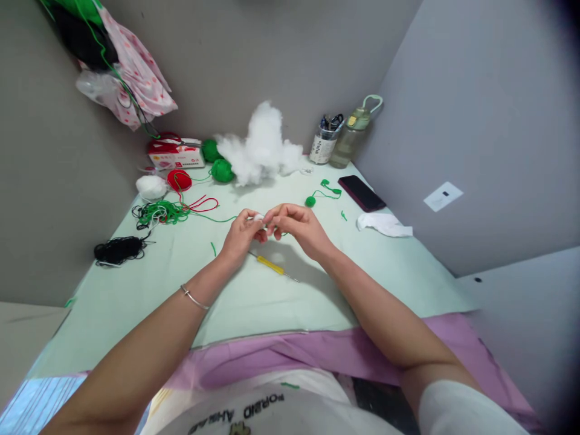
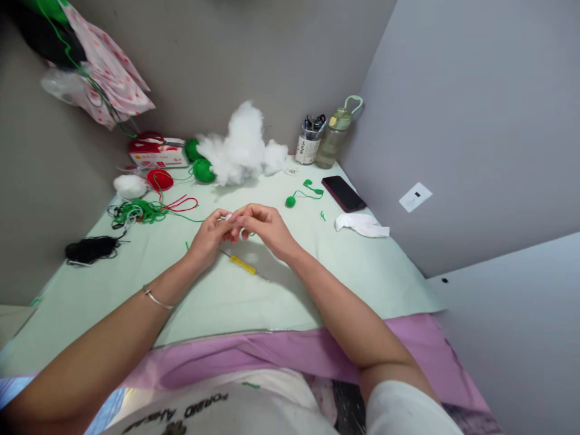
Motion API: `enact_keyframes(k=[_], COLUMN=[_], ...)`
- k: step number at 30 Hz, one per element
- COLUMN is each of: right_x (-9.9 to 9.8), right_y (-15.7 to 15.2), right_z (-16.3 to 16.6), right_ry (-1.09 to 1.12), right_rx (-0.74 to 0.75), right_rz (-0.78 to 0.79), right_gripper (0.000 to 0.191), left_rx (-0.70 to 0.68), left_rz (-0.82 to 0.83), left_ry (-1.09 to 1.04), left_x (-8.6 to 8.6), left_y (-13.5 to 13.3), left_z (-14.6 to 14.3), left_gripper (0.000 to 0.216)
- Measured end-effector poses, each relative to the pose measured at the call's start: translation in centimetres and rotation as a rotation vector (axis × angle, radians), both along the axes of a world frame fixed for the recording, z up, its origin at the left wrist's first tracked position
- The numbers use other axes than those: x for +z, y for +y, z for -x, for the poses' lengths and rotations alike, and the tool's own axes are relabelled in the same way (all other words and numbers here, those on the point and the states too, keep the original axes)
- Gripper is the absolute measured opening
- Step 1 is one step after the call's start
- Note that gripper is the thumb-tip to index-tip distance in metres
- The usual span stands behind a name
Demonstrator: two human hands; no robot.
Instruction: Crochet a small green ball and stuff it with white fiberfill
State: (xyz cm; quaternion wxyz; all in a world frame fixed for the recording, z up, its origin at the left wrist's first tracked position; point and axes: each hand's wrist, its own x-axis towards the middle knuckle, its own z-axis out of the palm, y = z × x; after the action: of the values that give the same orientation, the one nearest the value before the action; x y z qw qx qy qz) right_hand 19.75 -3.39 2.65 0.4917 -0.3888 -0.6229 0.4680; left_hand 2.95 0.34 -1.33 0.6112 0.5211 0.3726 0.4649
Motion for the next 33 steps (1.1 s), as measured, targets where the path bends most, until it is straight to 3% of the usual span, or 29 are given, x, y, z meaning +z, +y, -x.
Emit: enact_keyframes(k=[2,4,8,14,18,24,33], right_x=[-0.1,-0.2,-0.7,-1.6,-1.8,-1.4,-0.5], right_y=[0.2,0.4,0.9,1.2,1.4,0.7,-0.7], right_z=[0.0,-0.1,-0.4,-0.3,-0.2,0.2,1.0], right_ry=[-0.008,-0.164,-0.401,-0.438,-0.457,-0.556,-0.684], right_rx=[-0.063,-0.16,-0.143,-0.128,-0.181,-0.264,-0.21], right_rz=[0.088,0.093,0.063,0.073,0.07,0.021,-0.052], right_gripper=[0.022,0.024,0.027,0.029,0.031,0.023,0.018], left_rx=[-0.003,0.005,0.025,0.004,-0.05,-0.14,-0.052], left_rz=[-0.005,-0.025,-0.083,-0.115,-0.091,-0.006,-0.042], left_ry=[-0.008,-0.006,0.016,0.017,-0.022,-0.069,-0.025], left_x=[0.2,0.2,-0.1,-0.6,-0.1,0.7,-0.4], left_y=[-0.1,-0.2,-0.3,-0.5,-0.7,-0.5,-0.2], left_z=[0.0,-0.1,-0.2,-0.4,-0.3,0.4,0.0], left_gripper=[0.031,0.03,0.03,0.03,0.038,0.032,0.038])
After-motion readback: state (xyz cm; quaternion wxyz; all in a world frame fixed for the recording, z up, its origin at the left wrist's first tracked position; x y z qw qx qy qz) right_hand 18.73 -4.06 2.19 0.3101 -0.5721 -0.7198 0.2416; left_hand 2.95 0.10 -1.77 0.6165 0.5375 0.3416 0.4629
